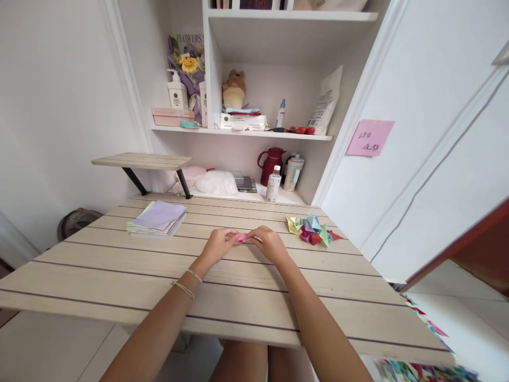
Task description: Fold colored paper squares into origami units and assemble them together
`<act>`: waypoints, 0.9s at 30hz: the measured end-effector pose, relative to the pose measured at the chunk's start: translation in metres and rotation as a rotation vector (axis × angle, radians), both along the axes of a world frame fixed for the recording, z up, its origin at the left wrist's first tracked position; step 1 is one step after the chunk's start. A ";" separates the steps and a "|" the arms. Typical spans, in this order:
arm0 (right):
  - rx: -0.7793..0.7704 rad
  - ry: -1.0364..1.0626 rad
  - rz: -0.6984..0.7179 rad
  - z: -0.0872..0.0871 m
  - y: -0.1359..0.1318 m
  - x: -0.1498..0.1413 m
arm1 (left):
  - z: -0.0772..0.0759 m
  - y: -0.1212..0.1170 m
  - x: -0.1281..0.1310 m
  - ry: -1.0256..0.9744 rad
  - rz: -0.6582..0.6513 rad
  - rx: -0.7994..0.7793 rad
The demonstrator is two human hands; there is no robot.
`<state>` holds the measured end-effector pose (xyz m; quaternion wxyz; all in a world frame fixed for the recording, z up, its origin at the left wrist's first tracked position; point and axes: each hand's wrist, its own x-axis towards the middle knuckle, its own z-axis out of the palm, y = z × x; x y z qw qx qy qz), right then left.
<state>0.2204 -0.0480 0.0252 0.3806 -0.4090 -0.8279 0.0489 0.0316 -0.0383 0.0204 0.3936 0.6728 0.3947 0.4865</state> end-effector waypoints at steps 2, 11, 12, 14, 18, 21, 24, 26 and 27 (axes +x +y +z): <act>-0.001 0.068 -0.015 0.000 0.000 0.000 | -0.002 0.002 0.001 -0.078 0.003 -0.102; -0.088 0.231 -0.035 0.002 -0.005 -0.008 | -0.011 0.008 0.004 -0.280 -0.059 -0.214; -0.086 0.206 -0.052 0.003 -0.006 -0.009 | -0.011 0.008 0.004 -0.250 -0.068 -0.193; -0.069 0.148 -0.078 0.004 -0.007 -0.009 | -0.011 0.007 0.004 -0.183 -0.081 -0.152; -0.106 0.130 -0.055 0.002 -0.005 -0.010 | -0.010 0.005 0.005 -0.121 -0.098 -0.106; -0.161 0.264 -0.023 -0.001 -0.001 -0.009 | -0.011 0.006 0.005 -0.123 -0.120 -0.115; -0.189 0.362 0.013 -0.002 0.002 -0.005 | -0.011 0.008 0.005 -0.182 -0.122 -0.155; -0.199 0.373 0.040 -0.002 0.003 -0.002 | -0.011 0.009 0.004 -0.221 -0.112 -0.183; -0.199 0.368 0.045 -0.002 0.003 -0.001 | -0.010 0.009 0.004 -0.232 -0.107 -0.191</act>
